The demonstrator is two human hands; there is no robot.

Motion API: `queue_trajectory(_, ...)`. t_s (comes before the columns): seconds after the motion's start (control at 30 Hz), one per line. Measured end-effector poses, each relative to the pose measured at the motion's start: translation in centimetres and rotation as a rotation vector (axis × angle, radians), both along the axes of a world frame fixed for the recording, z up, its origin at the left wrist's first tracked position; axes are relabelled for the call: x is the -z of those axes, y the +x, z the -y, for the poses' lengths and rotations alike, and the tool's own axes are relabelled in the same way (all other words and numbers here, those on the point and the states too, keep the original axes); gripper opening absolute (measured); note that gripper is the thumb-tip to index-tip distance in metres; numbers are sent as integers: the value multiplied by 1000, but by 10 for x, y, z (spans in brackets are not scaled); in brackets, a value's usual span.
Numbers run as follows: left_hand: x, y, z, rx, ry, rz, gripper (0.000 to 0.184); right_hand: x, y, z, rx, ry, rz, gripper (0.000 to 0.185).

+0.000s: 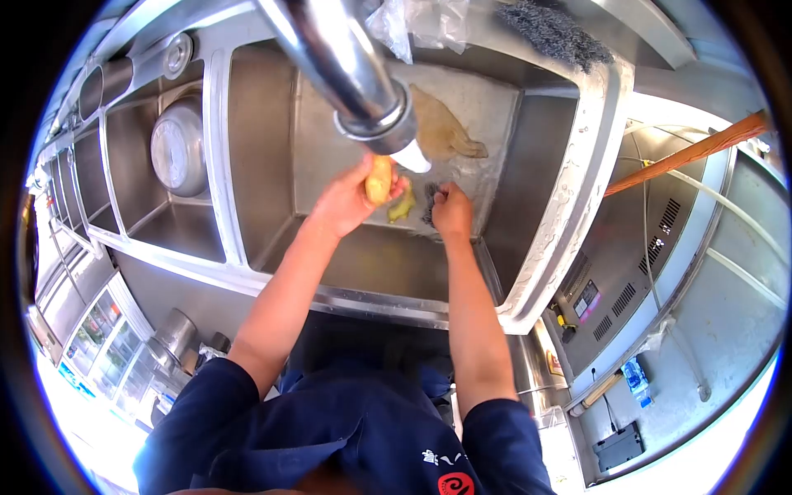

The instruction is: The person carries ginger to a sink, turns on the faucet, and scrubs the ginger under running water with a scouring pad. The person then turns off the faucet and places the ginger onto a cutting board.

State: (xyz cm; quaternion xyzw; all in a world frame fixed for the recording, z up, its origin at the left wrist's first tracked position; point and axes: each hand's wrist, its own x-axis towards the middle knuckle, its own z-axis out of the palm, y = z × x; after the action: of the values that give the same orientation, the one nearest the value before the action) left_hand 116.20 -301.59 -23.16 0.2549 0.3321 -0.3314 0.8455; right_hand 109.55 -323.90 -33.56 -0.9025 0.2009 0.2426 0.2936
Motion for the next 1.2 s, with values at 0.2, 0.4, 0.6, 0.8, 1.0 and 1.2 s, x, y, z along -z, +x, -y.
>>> queue_trajectory(0.2,5,4,14,63,177,-154,39,-163,45,-86,181,409,451,24)
queue_trajectory(0.4,-14,-19,30,100,239,-157,43,-140,84,-92,261,321,434,18)
queue_trajectory(0.6,-23,-19,42,140,219,-211,41,-121,87,-71,268,275,413,16)
queue_trajectory(0.8,-38,-4,50,111,315,-311,33,-142,59,-76,130,222,647,11)
queue_trajectory(1.0,-19,12,52,194,263,-222,42,-155,46,-82,91,243,639,8)
queue_trajectory(1.2,-30,-4,50,192,109,-195,41,-79,90,-24,235,173,548,16)
